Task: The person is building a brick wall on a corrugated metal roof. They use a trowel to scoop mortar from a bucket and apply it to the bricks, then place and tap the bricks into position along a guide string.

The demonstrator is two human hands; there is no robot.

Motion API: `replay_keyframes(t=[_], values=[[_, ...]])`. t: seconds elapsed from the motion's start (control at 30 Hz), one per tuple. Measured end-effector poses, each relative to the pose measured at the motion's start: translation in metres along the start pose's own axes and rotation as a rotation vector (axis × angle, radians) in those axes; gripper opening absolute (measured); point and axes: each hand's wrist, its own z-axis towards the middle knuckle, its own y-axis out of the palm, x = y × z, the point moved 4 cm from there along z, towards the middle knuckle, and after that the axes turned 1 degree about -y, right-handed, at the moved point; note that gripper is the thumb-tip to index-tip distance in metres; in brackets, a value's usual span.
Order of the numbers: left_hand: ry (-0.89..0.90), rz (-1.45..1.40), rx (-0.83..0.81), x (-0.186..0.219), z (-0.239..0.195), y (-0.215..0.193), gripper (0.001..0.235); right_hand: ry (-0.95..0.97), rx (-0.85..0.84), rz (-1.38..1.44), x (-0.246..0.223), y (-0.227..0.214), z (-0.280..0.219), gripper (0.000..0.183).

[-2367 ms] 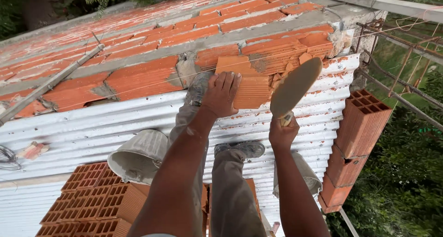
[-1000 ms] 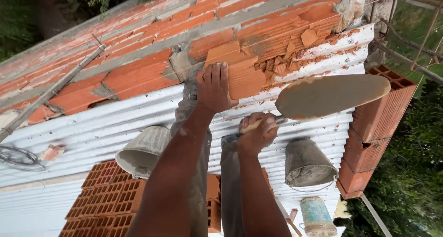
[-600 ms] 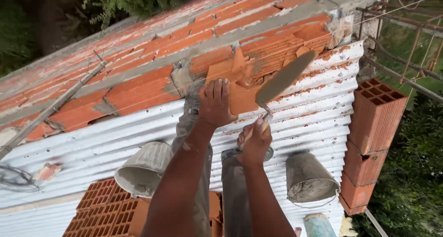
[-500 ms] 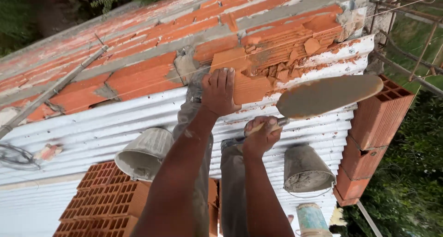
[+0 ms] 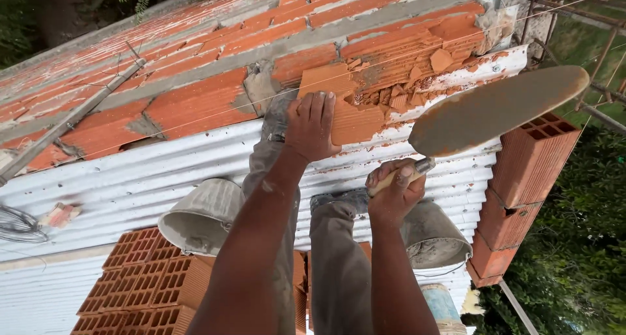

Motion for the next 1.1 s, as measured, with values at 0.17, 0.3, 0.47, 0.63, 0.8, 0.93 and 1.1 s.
replay_keyframes(t=[0.17,0.3,0.47,0.63,0.8,0.93,1.1], values=[[0.011,-0.012,-0.082,-0.002,-0.001,0.005,0.123,0.087,-0.334,-0.242,-0.020,0.018,0.046,0.027],[0.109,-0.041,-0.183,-0.004,-0.003,0.000,0.126,-0.002,-0.421,-0.247,-0.016,-0.027,0.072,0.039],[0.162,-0.045,-0.150,-0.004,-0.001,0.003,0.120,0.143,-0.528,-0.485,0.009,-0.038,0.085,0.031],[0.167,-0.055,-0.149,-0.002,-0.014,0.006,0.117,0.092,-0.476,-0.362,-0.011,-0.029,0.082,0.044],[0.171,-0.053,-0.119,-0.005,-0.008,0.007,0.127,0.286,-0.456,-0.621,-0.002,-0.016,0.094,0.031],[0.164,-0.054,-0.104,0.009,-0.019,-0.009,0.107,0.028,-0.458,-0.391,-0.008,-0.023,0.081,0.041],[0.201,-0.044,-0.074,0.000,-0.010,0.000,0.126,0.195,-0.452,-0.471,-0.032,0.003,0.108,0.032]])
